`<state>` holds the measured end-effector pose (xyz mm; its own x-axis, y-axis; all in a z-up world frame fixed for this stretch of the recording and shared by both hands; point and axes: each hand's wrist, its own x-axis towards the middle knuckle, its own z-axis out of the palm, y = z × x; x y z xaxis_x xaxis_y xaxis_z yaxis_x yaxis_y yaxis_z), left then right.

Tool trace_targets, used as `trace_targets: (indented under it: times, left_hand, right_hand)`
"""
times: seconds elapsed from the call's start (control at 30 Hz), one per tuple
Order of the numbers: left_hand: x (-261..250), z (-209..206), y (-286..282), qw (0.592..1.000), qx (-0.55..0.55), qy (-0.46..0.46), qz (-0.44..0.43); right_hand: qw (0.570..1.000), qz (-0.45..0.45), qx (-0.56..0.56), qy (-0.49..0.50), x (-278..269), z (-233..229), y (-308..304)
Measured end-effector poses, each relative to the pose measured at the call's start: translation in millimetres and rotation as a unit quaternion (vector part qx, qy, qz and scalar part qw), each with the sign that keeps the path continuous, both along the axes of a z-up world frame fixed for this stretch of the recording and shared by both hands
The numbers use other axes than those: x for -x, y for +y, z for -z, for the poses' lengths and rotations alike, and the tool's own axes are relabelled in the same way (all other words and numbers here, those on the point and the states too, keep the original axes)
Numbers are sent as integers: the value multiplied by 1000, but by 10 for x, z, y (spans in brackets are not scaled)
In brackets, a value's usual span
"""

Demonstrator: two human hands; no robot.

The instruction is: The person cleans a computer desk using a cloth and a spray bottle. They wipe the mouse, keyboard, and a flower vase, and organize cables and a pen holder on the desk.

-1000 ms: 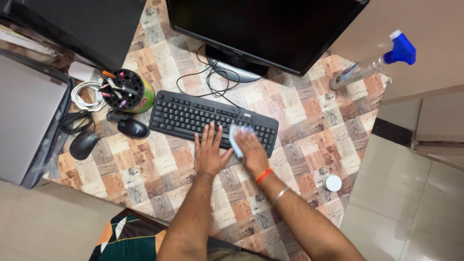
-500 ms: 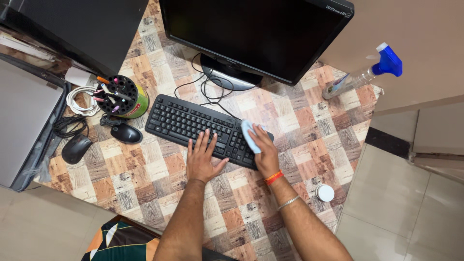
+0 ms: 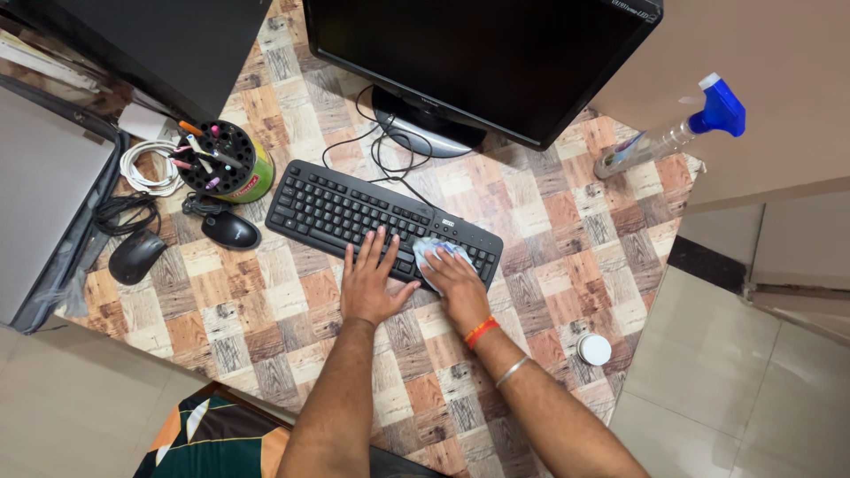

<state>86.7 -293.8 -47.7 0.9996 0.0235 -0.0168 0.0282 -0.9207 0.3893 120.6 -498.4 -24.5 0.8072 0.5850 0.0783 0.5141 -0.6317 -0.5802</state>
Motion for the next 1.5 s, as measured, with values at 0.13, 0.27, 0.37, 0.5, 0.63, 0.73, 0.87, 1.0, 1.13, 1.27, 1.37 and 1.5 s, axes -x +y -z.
trace_targets:
  times: [0.13, 0.27, 0.37, 0.5, 0.63, 0.73, 0.87, 1.0, 1.13, 1.27, 1.37, 1.5]
  left_hand:
    - [-1, -50, 13, 1000, 10, -2, -2]
    - [-12, -98, 29, 1000, 10, 27, 2]
    - [-23, -82, 28, 999, 22, 30, 2]
    - [5, 38, 24, 1000, -27, -13, 3]
    - [2, 67, 28, 1000, -11, -10, 0]
    - [7, 63, 3, 1000, -13, 7, -2]
    - [-27, 28, 7, 999, -24, 30, -2]
    - [-15, 27, 1, 999, -31, 22, -2]
    - [-13, -3, -26, 1000, -25, 13, -5]
    - [-86, -39, -287, 999, -42, -7, 30]
    - [-15, -56, -533, 999, 16, -4, 41]
    - [-49, -100, -566, 999, 36, 8, 29]
  right_hand:
    - [999, -32, -11, -2, 93, -14, -131]
    - [999, -39, -20, -7, 113, -1, -10]
    - [998, -47, 30, -25, 117, 24, 62]
    - [998, -55, -16, -34, 147, 147, -102]
    - [996, -77, -49, -1, 284, 189, -386]
    - [993, -45, -89, 63, 421, 250, -509]
    - [975, 74, -185, 94, 383, 395, -547]
    - [967, 158, -200, -16, 205, 257, -603]
    - [991, 107, -61, -60, 157, 37, -575]
    - [996, 64, -27, -53, 323, -58, -557]
    - [995, 79, -54, -31, 301, -59, -595]
    - [990, 122, -69, 13, 88, -59, -586]
